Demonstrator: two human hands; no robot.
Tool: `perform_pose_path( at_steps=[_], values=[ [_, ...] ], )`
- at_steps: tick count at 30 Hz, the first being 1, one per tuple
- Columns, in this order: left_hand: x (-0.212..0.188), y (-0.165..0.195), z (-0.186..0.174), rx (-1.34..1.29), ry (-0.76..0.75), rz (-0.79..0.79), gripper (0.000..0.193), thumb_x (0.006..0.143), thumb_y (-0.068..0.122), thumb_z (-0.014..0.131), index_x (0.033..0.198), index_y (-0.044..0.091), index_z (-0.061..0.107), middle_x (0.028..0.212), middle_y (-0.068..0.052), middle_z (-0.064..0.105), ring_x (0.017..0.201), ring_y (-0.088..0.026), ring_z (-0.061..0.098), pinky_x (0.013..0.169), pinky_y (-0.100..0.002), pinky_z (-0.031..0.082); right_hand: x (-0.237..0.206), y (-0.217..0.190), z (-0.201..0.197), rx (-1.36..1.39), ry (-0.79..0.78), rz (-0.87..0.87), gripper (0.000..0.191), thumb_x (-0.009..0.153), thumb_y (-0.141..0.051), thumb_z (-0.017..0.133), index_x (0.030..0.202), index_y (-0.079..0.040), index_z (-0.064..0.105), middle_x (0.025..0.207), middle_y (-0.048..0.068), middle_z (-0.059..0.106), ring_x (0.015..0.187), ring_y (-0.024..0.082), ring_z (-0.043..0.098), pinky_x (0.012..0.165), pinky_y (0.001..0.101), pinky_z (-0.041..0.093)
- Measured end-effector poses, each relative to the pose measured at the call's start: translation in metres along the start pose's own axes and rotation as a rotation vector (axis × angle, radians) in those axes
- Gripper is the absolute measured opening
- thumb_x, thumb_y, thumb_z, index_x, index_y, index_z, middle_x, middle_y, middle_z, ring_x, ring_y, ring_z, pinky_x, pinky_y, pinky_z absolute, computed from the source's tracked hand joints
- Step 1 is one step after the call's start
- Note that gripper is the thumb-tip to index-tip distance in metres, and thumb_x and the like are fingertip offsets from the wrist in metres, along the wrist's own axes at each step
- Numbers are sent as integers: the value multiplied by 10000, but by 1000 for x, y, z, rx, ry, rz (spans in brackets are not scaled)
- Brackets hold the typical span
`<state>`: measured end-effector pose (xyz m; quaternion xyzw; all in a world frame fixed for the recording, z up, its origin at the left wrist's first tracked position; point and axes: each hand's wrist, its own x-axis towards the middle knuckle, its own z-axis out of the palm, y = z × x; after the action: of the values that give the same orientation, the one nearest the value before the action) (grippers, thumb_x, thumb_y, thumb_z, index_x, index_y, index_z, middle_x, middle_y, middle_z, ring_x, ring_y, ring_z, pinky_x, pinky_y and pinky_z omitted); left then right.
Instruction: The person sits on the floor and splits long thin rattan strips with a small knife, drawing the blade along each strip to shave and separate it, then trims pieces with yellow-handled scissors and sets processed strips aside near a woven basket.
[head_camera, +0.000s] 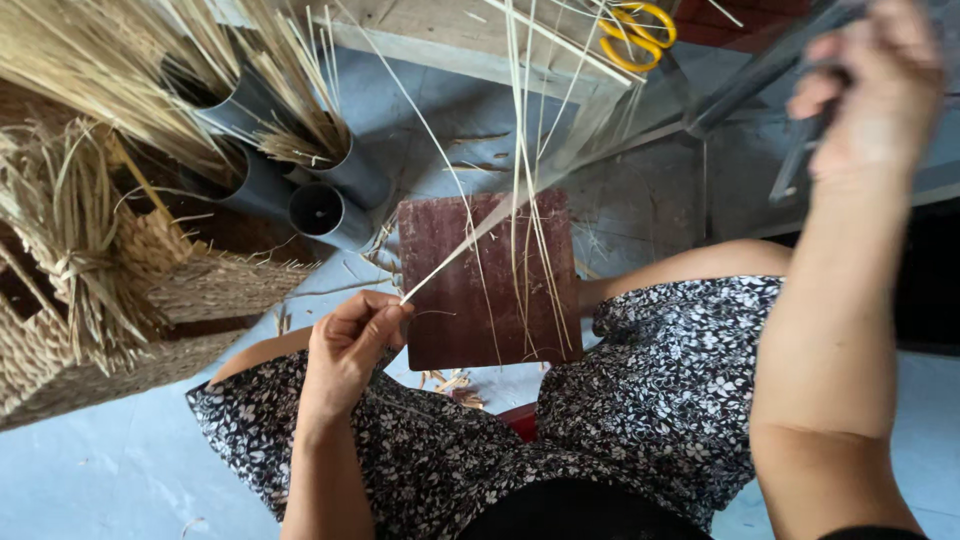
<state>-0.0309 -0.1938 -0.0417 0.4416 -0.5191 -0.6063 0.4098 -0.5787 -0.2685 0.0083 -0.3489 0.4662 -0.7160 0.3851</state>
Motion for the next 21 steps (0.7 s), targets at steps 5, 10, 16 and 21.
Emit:
perform_pose_path(
  at_steps=[5,10,16,21],
  values=[
    [10,-4,14,-87,175,-141,159,1010,121,642,1073,5,731,726,10,648,591,-31,511,510,-189,384,-11,-12,23,-45,-34,-6,60,1131,-79,605,1166,-86,655,948,108,680,638,140,583,537,277,476],
    [24,-9,44,-146,177,-72,160,1023,127,640,1096,11,722,769,-7,693,574,-29,544,501,-184,424,-89,9,127,-423,-463,261,76,969,-15,578,946,27,637,1190,42,763,601,93,585,520,224,470],
    [26,-13,67,-119,126,-78,169,1014,132,644,1111,17,722,816,-22,731,583,-39,590,513,-189,467,-138,39,202,-414,-983,556,475,1019,-104,506,1494,-96,502,763,77,703,522,43,538,463,187,451],
    [24,-19,70,-142,87,-87,190,1021,144,635,1135,18,721,828,-16,726,614,-42,605,540,-190,486,-136,45,207,-313,-918,562,371,1057,-90,495,1421,-52,549,772,75,692,535,50,549,470,191,473]
  ],
)
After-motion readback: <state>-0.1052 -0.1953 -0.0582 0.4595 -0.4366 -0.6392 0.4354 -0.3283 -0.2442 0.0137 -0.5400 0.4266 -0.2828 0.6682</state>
